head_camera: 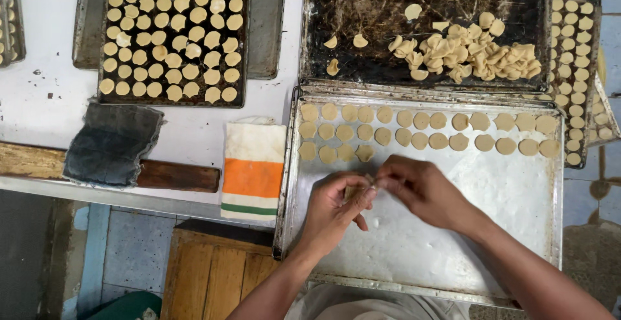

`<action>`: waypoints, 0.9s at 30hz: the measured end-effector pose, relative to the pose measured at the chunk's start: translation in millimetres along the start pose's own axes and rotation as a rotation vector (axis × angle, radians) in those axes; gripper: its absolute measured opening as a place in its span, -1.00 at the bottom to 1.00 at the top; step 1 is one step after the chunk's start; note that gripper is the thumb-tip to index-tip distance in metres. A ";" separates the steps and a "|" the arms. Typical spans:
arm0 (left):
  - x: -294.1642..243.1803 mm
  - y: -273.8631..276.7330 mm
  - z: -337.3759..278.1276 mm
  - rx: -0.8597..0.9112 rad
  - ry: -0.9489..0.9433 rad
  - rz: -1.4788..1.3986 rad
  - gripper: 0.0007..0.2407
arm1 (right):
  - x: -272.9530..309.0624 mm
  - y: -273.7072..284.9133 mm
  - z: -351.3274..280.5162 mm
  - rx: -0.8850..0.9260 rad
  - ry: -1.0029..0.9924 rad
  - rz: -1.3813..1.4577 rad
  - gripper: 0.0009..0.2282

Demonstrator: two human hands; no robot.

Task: The person arranges small round dough pieces onto metal baking trays. They pick up the dough pieces from a pile and place them in neat rows on the trays, filling multiple trays throughout the clip.

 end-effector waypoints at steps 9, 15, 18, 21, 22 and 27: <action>12.9 12.0 2.2 -0.111 0.061 -0.127 -0.91 | -2.8 16.1 4.8 -0.119 0.011 -0.551 -0.77; 10.9 -23.7 4.8 0.050 0.072 -0.177 -0.78 | -4.3 11.3 -17.9 -0.109 0.148 -0.335 -0.82; 3.2 -34.7 5.3 0.084 0.059 -0.201 -0.63 | -3.7 41.7 -18.1 -0.285 0.172 -0.456 -0.82; 0.4 -37.2 6.7 0.079 0.042 -0.219 -0.65 | -31.8 53.3 -16.5 -0.241 -0.123 -0.494 -0.83; -0.6 -37.5 8.3 0.079 0.021 -0.212 -0.67 | -45.7 51.3 -19.5 -0.179 -0.264 -0.479 -0.80; 8.9 -43.2 11.1 0.085 -0.001 -0.219 -0.74 | -35.4 29.3 -30.8 -0.079 -0.150 -0.089 -0.82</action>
Point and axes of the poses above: each hand's wrist, its own z-axis towards the middle knuckle, its own y-axis out of the back of the hand, x = y × z, the point moved 10 cm from there along z, towards the middle knuckle, and after that the axes turned 7 degrees about z, right-handed, at the moved point
